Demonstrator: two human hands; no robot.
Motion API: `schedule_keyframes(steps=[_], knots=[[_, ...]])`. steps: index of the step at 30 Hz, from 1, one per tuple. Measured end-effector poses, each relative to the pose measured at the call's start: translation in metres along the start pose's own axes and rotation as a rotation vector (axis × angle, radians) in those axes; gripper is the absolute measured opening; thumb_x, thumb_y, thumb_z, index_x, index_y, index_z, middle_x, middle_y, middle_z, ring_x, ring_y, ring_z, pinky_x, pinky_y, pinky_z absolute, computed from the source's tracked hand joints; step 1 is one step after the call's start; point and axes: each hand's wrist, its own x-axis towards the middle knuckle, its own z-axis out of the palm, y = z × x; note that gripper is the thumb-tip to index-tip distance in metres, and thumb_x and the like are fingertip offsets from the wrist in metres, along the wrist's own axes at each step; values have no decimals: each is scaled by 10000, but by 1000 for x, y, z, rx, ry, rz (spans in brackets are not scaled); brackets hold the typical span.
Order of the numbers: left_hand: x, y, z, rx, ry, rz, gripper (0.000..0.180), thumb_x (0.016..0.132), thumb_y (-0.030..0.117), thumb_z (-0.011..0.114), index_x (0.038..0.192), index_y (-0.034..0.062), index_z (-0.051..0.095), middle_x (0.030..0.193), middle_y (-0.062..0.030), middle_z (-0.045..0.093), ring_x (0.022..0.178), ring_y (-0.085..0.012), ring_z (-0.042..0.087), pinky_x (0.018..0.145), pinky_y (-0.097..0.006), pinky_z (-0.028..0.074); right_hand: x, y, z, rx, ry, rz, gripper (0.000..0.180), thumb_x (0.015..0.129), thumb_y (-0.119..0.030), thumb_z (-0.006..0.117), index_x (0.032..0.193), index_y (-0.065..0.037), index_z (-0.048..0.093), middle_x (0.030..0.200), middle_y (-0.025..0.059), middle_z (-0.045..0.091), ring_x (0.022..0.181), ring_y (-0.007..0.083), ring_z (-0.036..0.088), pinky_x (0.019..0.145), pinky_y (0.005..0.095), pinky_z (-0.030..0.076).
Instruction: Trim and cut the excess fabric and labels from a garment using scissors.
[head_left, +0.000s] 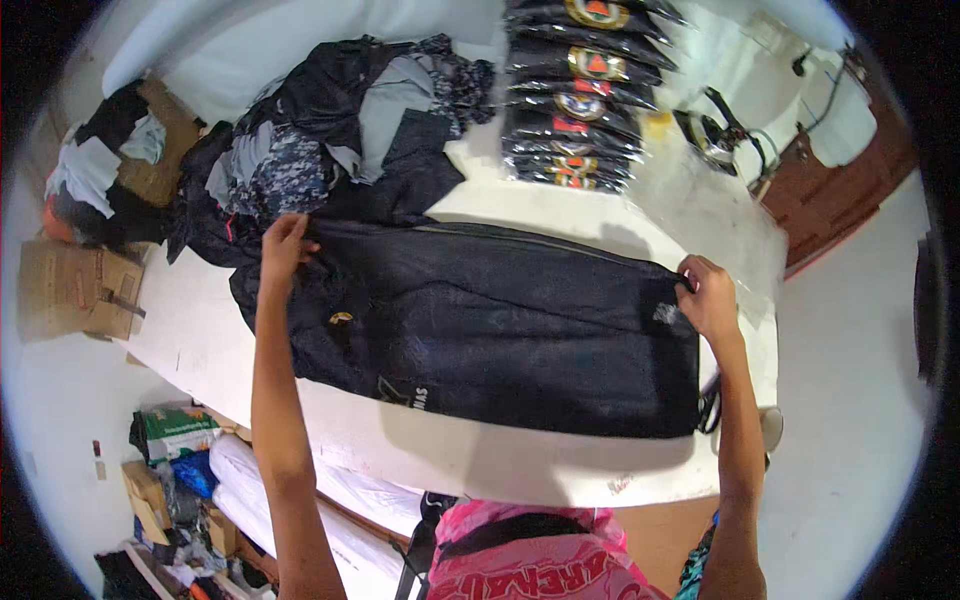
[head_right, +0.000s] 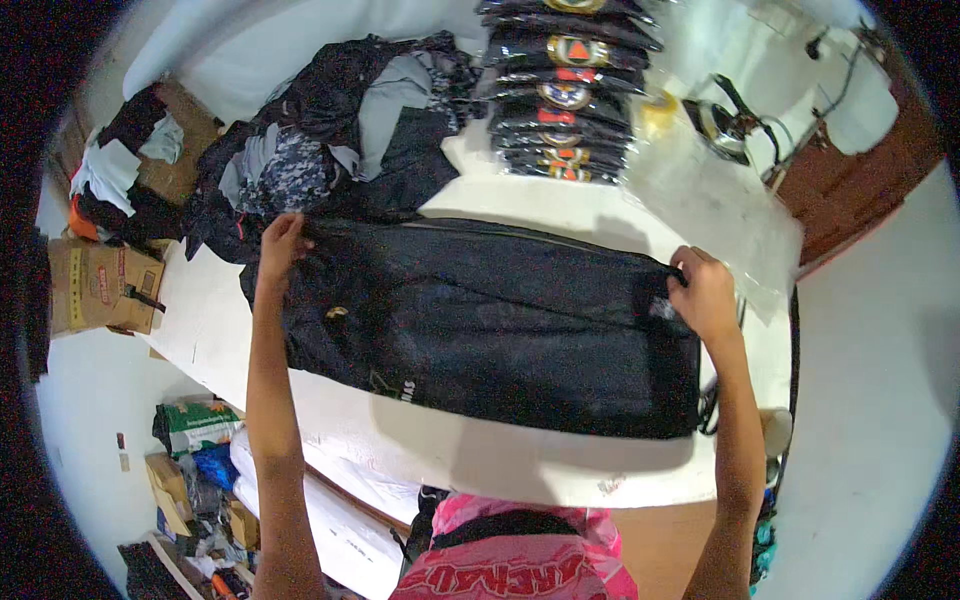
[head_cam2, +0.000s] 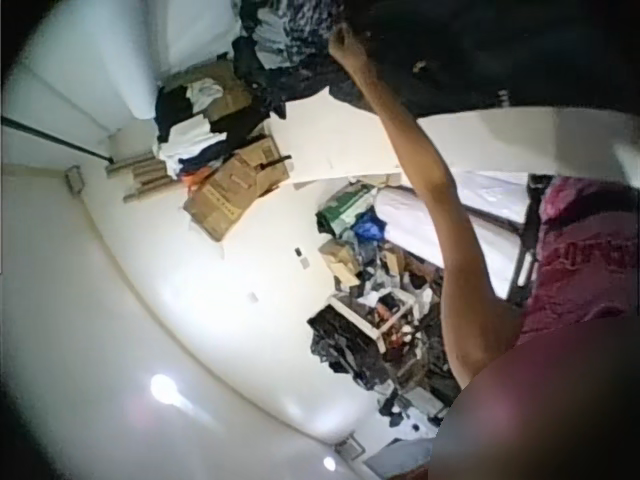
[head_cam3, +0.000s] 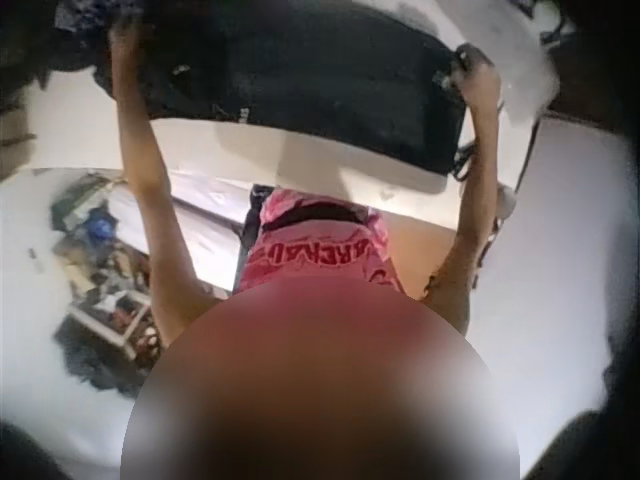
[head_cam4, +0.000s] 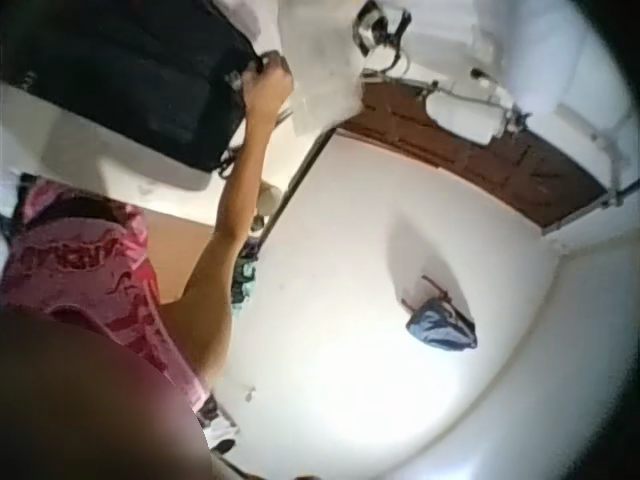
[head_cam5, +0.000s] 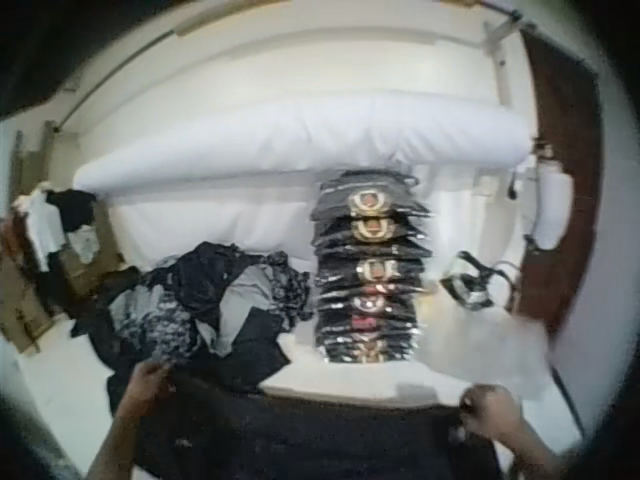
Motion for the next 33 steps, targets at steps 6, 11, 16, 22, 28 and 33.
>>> schedule_keyframes(steps=[6,11,16,22,28,33], knots=[[-65,-21,-34,77,61,-87,190,903,229,638,978,55,632,791,-20,638,629,-123,622,552,-258,463,-78,-12,-13,111,-54,-56,250,622,-41,670,862,-44,598,789,150,581,743,341,589,671,425,477],[-144,-13,20,678,164,618,329,744,138,767,1029,39,636,1043,-144,635,979,-302,601,844,-383,475,-134,-18,5,-83,-143,-8,312,614,-22,669,914,-77,603,940,103,557,934,287,566,821,411,458],[-191,13,102,835,-355,860,566,715,136,751,1248,131,560,1330,-90,474,1268,-292,404,1071,-462,288,-156,-7,10,-131,0,-44,262,629,15,629,875,-73,600,877,95,558,881,289,577,775,405,472],[-179,24,137,873,-356,851,379,737,71,706,1102,129,623,1163,-76,555,1199,-261,459,1097,-475,266,-170,-2,0,-120,55,-56,174,652,11,608,803,-76,614,837,88,570,840,279,583,737,400,472],[-186,19,130,960,-455,832,139,741,-16,640,840,63,584,1065,-97,573,1158,-270,495,1117,-497,237,-150,-22,21,124,28,-81,157,676,-82,678,833,-75,672,860,88,608,848,285,583,751,400,468],[-198,14,135,911,-393,977,132,758,-22,588,855,59,550,1101,-86,597,1177,-259,507,1113,-501,242,-105,-53,86,248,227,-81,237,710,-153,735,919,-55,682,907,96,595,874,285,575,798,389,437]])
